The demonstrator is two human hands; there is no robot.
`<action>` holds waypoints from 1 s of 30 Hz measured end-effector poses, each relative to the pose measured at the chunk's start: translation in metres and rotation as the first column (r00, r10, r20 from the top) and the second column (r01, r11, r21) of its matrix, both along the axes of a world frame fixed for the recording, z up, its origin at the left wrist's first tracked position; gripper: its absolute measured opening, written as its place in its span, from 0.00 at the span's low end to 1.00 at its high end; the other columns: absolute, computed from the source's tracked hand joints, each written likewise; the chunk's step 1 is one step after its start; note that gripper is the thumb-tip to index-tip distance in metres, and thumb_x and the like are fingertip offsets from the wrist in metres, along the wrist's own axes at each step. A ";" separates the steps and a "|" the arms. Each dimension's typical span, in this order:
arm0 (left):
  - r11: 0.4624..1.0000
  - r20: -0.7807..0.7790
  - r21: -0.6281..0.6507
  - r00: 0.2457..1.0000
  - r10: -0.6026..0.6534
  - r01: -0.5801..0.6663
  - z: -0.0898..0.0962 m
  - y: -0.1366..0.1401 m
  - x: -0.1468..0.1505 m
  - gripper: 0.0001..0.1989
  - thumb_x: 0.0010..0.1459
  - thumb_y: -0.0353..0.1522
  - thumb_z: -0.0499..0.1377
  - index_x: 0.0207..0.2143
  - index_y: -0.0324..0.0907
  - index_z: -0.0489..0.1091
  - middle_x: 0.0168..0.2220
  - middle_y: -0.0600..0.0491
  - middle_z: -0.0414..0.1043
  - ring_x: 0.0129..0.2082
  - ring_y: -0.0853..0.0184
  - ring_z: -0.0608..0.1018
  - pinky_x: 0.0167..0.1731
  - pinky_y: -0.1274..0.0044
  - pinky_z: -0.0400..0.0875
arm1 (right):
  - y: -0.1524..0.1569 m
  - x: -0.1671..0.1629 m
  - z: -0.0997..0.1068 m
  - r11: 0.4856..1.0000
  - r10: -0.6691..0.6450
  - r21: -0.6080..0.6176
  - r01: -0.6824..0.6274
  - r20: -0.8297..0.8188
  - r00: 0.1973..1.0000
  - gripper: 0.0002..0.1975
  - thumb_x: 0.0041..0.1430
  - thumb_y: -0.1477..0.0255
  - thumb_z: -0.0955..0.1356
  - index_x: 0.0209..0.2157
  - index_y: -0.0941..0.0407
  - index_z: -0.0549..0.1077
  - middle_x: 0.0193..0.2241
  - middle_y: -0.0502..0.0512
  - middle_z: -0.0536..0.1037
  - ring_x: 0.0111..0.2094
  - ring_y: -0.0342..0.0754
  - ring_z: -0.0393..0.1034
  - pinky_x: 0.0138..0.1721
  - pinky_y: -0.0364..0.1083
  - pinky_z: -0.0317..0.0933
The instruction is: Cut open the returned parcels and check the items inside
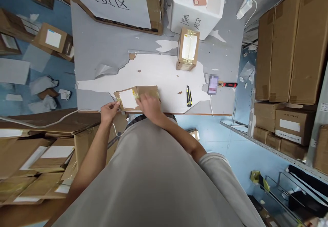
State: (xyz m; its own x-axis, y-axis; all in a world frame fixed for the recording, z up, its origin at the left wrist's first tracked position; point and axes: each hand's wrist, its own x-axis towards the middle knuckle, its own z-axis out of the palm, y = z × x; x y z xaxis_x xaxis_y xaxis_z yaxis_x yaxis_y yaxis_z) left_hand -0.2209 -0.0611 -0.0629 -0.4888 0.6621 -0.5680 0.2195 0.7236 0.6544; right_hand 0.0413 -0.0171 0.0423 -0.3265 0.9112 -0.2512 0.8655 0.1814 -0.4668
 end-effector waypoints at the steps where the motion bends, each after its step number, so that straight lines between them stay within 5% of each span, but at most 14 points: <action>1: 0.999 0.014 -0.021 0.999 0.032 -0.031 -0.001 -0.001 -0.003 0.12 0.58 0.40 0.70 0.38 0.40 0.81 0.39 0.45 0.87 0.42 0.56 0.88 0.51 0.67 0.85 | -0.001 -0.008 0.003 0.999 0.030 -0.011 -0.030 0.000 1.000 0.17 0.89 0.59 0.65 0.52 0.54 0.83 0.48 0.63 0.87 0.49 0.57 0.82 0.48 0.50 0.76; 5: 0.992 0.067 -0.044 0.991 0.119 -0.116 -0.001 -0.004 -0.001 0.14 0.58 0.41 0.71 0.37 0.39 0.81 0.34 0.49 0.85 0.36 0.60 0.85 0.42 0.70 0.84 | 0.001 -0.010 0.007 0.997 0.036 -0.064 -0.038 -0.027 0.999 0.16 0.88 0.60 0.66 0.51 0.54 0.82 0.48 0.64 0.87 0.48 0.59 0.83 0.47 0.51 0.76; 10: 0.996 0.103 0.004 0.991 0.083 -0.084 0.008 0.004 0.028 0.15 0.56 0.40 0.72 0.39 0.36 0.84 0.33 0.49 0.85 0.35 0.61 0.84 0.42 0.73 0.83 | 0.014 0.049 -0.015 0.974 -0.204 -0.128 0.190 -0.111 0.973 0.10 0.85 0.65 0.70 0.50 0.54 0.83 0.51 0.62 0.89 0.49 0.58 0.85 0.50 0.51 0.76; 15: 0.998 -0.013 0.038 0.998 -0.058 0.058 0.021 0.016 0.066 0.17 0.58 0.42 0.73 0.42 0.37 0.87 0.36 0.45 0.88 0.41 0.54 0.88 0.47 0.69 0.84 | 0.023 0.104 -0.044 0.826 -0.541 -0.314 0.467 -0.214 0.813 0.10 0.77 0.66 0.75 0.37 0.52 0.81 0.40 0.55 0.91 0.45 0.55 0.87 0.52 0.50 0.77; 19: 0.989 -0.135 0.065 0.983 -0.122 0.131 0.033 0.024 0.077 0.21 0.63 0.46 0.69 0.46 0.37 0.89 0.42 0.42 0.90 0.48 0.48 0.91 0.56 0.64 0.83 | 0.018 0.113 -0.055 0.765 -0.638 -0.345 0.543 -0.292 0.712 0.12 0.74 0.63 0.76 0.35 0.51 0.80 0.39 0.55 0.92 0.44 0.55 0.88 0.52 0.50 0.77; 26: 0.982 -0.260 -0.036 0.947 -0.188 0.185 0.034 0.047 0.062 0.20 0.65 0.44 0.67 0.51 0.40 0.86 0.50 0.39 0.90 0.55 0.45 0.89 0.65 0.58 0.81 | 0.017 0.101 -0.059 0.799 -0.587 -0.390 0.457 -0.345 0.732 0.08 0.77 0.66 0.75 0.40 0.53 0.83 0.42 0.56 0.92 0.44 0.53 0.89 0.51 0.48 0.79; 30: 0.952 -0.371 0.146 0.907 -0.201 0.270 0.036 0.081 0.079 0.28 0.64 0.42 0.67 0.62 0.38 0.81 0.65 0.33 0.83 0.70 0.39 0.81 0.76 0.50 0.72 | 0.062 0.127 -0.046 0.840 -0.542 -0.127 0.528 -0.254 0.801 0.14 0.79 0.61 0.75 0.56 0.56 0.84 0.58 0.66 0.87 0.60 0.58 0.85 0.65 0.54 0.76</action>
